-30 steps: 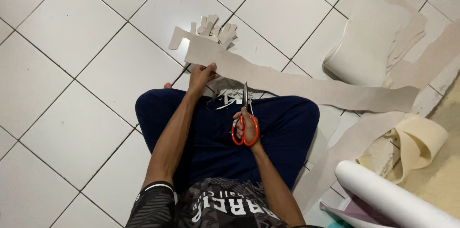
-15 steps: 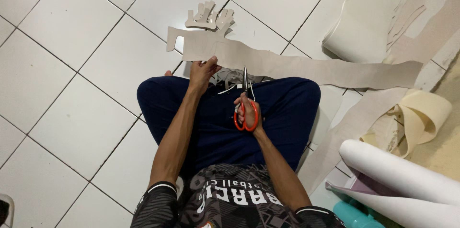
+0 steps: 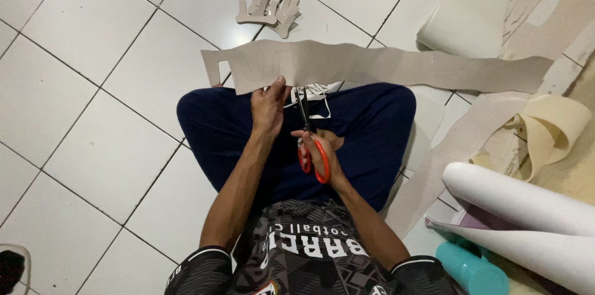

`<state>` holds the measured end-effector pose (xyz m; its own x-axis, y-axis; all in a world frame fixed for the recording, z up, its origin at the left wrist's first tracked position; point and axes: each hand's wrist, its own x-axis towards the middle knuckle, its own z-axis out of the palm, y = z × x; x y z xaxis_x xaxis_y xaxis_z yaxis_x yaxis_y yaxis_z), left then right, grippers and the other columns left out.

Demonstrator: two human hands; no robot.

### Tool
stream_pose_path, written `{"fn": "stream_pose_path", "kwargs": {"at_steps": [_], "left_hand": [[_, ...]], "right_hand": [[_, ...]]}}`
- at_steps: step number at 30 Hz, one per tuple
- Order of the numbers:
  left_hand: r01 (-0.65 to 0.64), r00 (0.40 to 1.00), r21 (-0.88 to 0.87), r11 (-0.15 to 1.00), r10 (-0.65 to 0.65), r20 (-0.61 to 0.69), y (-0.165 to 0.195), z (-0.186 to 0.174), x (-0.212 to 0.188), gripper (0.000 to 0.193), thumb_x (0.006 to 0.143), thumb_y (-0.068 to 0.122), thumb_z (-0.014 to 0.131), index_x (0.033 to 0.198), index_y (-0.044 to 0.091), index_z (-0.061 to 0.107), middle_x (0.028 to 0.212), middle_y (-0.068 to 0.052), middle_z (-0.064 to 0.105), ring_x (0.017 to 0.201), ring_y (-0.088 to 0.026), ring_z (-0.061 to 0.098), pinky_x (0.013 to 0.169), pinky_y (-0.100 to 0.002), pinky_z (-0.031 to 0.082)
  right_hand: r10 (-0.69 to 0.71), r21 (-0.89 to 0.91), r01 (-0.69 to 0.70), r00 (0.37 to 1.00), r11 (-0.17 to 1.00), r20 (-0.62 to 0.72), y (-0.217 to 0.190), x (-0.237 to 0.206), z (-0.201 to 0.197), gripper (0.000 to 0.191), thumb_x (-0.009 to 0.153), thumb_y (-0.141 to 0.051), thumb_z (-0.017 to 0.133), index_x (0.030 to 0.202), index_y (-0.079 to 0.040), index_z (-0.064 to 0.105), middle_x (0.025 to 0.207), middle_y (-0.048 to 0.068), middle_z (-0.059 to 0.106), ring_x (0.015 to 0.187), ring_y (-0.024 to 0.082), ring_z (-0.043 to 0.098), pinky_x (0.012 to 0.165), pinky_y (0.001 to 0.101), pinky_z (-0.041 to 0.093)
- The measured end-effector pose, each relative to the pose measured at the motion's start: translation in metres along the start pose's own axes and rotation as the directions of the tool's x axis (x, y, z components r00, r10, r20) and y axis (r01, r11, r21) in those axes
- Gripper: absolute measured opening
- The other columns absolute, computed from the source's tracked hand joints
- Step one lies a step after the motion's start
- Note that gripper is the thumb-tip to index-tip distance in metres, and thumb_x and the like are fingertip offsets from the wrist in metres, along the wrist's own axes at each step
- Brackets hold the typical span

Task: The person sits on the floor cutting shapes out of thin white foam sheets with scissors, following drawn outlines. They trim curved pieces one at a time, set finished cutouts aside with other completed shapes, and continue cutting more pieces from the remaining foam.

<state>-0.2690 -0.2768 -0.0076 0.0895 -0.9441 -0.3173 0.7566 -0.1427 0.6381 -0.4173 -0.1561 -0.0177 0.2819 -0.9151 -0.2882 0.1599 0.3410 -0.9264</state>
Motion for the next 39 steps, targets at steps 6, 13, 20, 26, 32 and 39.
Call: {"fn": "stream_pose_path", "kwargs": {"at_steps": [6,13,20,26,32,39], "left_hand": [[-0.071,0.997,0.096,0.993,0.074,-0.030,0.000,-0.005,-0.004,0.027,0.095,0.004,0.070,0.120,-0.002,0.061,0.108,-0.007,0.068,0.095,-0.015,0.068,0.085,-0.028,0.061],[-0.052,0.995,0.123,0.991,0.062,-0.075,0.000,-0.015,-0.008,0.024,0.095,0.003,0.072,0.116,-0.002,0.062,0.105,-0.005,0.066,0.092,-0.013,0.067,0.081,-0.026,0.060],[-0.051,0.996,0.005,0.999,0.051,-0.077,0.007,-0.018,-0.008,0.029,0.091,0.001,0.066,0.119,-0.001,0.058,0.110,-0.008,0.069,0.101,-0.017,0.071,0.093,-0.032,0.063],[-0.009,0.996,-0.027,1.000,0.006,-0.090,-0.004,-0.020,-0.014,0.035,0.093,0.001,0.070,0.124,-0.003,0.055,0.111,-0.010,0.064,0.102,-0.020,0.067,0.100,-0.040,0.058],[0.045,0.995,-0.045,0.998,-0.049,-0.085,-0.017,-0.022,-0.031,0.035,0.092,0.006,0.071,0.123,0.000,0.056,0.111,-0.008,0.065,0.107,-0.018,0.065,0.108,-0.041,0.050],[0.072,0.994,-0.052,0.996,-0.076,-0.082,-0.019,-0.024,-0.029,0.031,0.093,0.004,0.071,0.121,-0.002,0.060,0.111,-0.010,0.067,0.104,-0.019,0.067,0.102,-0.038,0.055]], "right_hand": [[0.104,0.100,-0.107,0.994,0.989,0.033,-0.007,-0.003,0.000,0.081,0.101,-0.062,0.043,0.134,0.011,0.056,0.071,0.000,0.049,0.056,0.008,0.050,0.052,0.0251,0.049],[0.130,0.034,-0.131,0.991,0.991,0.020,-0.001,-0.008,0.005,0.084,0.100,-0.065,0.041,0.131,0.011,0.060,0.067,-0.001,0.048,0.054,0.008,0.050,0.050,0.0251,0.049],[0.207,0.018,-0.209,0.977,0.978,0.058,-0.004,-0.009,0.007,0.084,0.097,-0.066,0.041,0.131,0.010,0.060,0.064,0.000,0.049,0.050,0.009,0.051,0.047,0.0265,0.049],[0.101,0.085,-0.098,0.995,0.992,-0.021,0.002,0.007,0.014,0.078,0.098,-0.064,0.044,0.134,0.004,0.056,0.073,0.000,0.051,0.058,0.010,0.054,0.052,0.0267,0.050],[-0.023,-0.089,0.014,0.994,0.996,-0.105,0.011,0.027,0.017,0.072,0.106,-0.064,0.044,0.102,0.006,0.059,0.071,0.003,0.055,0.060,0.012,0.057,0.053,0.0263,0.048],[0.001,0.118,0.014,0.992,0.993,-0.123,0.008,0.025,0.016,0.059,0.101,-0.055,0.053,0.109,0.002,0.066,0.065,-0.001,0.050,0.049,0.008,0.049,0.042,0.0250,0.043]]}}
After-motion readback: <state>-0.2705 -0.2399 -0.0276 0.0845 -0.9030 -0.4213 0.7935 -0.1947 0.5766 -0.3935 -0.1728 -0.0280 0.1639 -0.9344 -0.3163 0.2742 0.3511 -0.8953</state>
